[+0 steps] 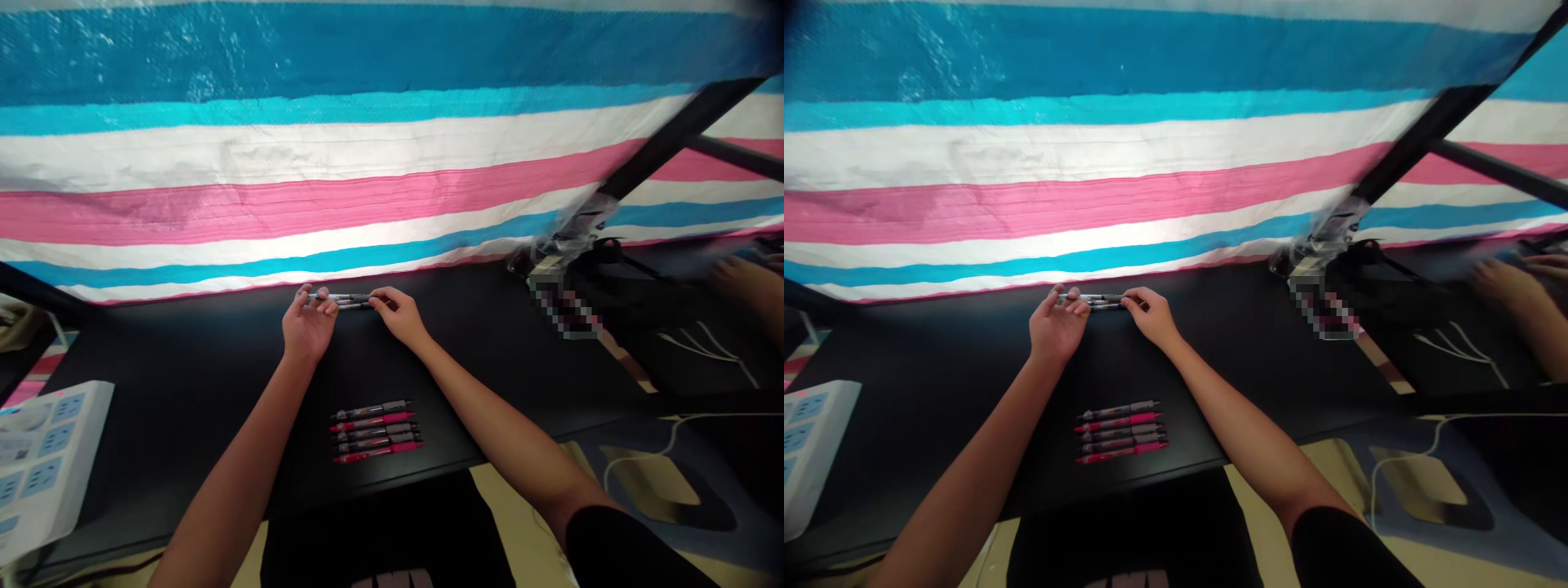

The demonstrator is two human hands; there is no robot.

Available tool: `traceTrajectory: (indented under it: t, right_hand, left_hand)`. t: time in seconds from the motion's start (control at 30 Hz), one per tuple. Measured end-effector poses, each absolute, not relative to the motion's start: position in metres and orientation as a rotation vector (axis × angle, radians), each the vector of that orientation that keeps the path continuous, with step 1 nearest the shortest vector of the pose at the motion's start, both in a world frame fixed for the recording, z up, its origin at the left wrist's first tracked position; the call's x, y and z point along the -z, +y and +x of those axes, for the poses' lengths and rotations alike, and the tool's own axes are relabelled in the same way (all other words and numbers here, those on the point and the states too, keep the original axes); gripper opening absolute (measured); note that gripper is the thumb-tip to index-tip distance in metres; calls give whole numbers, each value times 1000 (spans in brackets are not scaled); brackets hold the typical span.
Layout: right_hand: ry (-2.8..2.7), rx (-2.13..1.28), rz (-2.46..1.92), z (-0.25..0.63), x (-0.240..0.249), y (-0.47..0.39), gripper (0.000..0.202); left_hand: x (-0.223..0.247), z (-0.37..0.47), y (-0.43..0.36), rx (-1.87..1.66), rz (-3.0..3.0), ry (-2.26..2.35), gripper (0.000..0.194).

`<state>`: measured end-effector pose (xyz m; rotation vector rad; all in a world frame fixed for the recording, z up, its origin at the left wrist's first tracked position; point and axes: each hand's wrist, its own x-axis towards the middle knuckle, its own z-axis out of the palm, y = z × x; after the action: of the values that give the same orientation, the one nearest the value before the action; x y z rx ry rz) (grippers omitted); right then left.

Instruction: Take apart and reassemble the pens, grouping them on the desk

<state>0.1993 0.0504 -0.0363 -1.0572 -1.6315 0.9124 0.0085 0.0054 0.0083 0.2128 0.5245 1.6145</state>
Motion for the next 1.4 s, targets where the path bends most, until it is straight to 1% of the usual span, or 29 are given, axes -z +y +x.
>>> traceTrajectory:
  t: [0.23,0.4,0.6,0.7,0.77,0.93,1.0,1.17,1.3,1.4]
  right_hand:
    - [-1626,-898,-1045,197,40,53,31]
    - [-1641,-881,-1034,198,39,52,29]
    - [-1643,-890,-1042,199,37,51,30]
    - [-1660,-872,-1010,199,37,51,27]
    - [-1670,-844,-996,199,36,51,27]
    - [-1651,-792,-1042,207,36,56,28]
    - [-1640,-780,-1064,211,37,59,29]
    - [-1682,-825,-1081,215,42,64,24]
    - [-1758,-823,-1091,216,41,64,23]
    - [-1874,-783,-1114,220,38,63,12]
  left_hand:
    - [-4,8,5,-1623,214,510,7]
    - [-7,8,5,-1612,200,513,8]
    - [-9,6,6,-1603,195,510,13]
    - [-8,0,9,-1593,248,567,10]
    - [-6,-7,13,-1574,377,679,17]
    - [5,-30,21,-1523,1176,1194,15]
    - [10,-38,23,-1427,1387,1367,17]
    - [18,-51,25,-1236,1536,1472,27]
    - [20,-56,26,-1100,1607,1501,24]
    - [21,-58,27,-1031,1772,1576,20]
